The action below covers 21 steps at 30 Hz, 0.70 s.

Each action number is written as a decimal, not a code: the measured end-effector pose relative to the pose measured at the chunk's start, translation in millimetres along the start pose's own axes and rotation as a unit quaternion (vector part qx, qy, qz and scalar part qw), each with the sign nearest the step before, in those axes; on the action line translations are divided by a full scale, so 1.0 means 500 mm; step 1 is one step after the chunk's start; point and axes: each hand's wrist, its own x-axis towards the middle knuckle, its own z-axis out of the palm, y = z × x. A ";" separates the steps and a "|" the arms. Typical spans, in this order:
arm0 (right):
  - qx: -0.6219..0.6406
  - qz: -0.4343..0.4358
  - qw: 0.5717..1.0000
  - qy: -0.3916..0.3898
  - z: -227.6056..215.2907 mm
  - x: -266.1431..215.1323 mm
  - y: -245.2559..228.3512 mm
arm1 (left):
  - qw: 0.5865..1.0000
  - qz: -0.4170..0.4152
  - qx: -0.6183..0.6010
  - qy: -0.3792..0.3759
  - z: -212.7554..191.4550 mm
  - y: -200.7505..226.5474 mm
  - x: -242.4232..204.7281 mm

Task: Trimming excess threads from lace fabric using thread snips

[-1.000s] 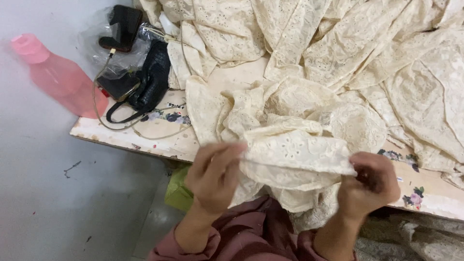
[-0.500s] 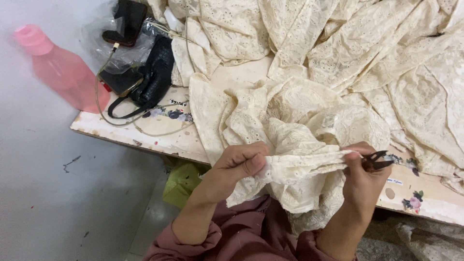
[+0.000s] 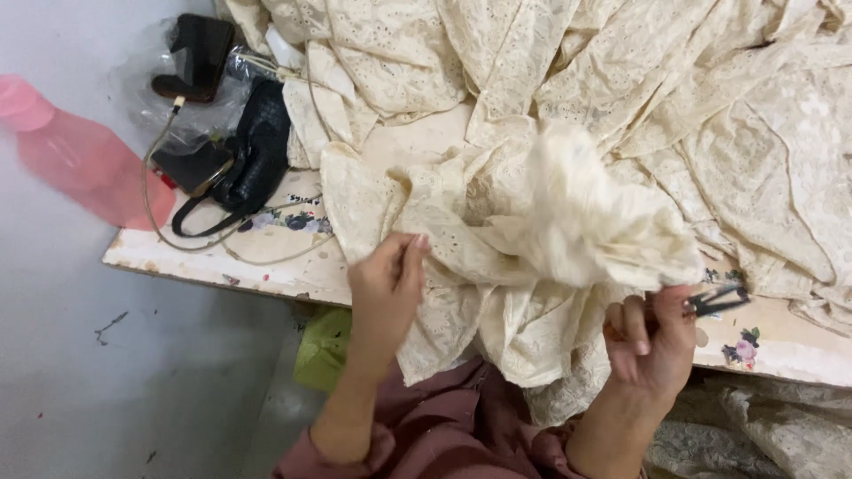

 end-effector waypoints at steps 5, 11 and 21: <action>-0.194 -0.055 0.975 0.098 0.036 -0.011 0.012 | 0.979 0.097 -0.178 0.017 0.022 0.085 -0.059; -0.219 -0.089 0.970 0.062 0.024 -0.033 0.025 | 0.988 0.141 0.009 -0.069 0.054 0.121 0.013; -0.010 0.031 0.996 0.085 0.067 -0.041 0.024 | 0.729 -0.166 -0.658 -0.089 0.091 0.076 -0.035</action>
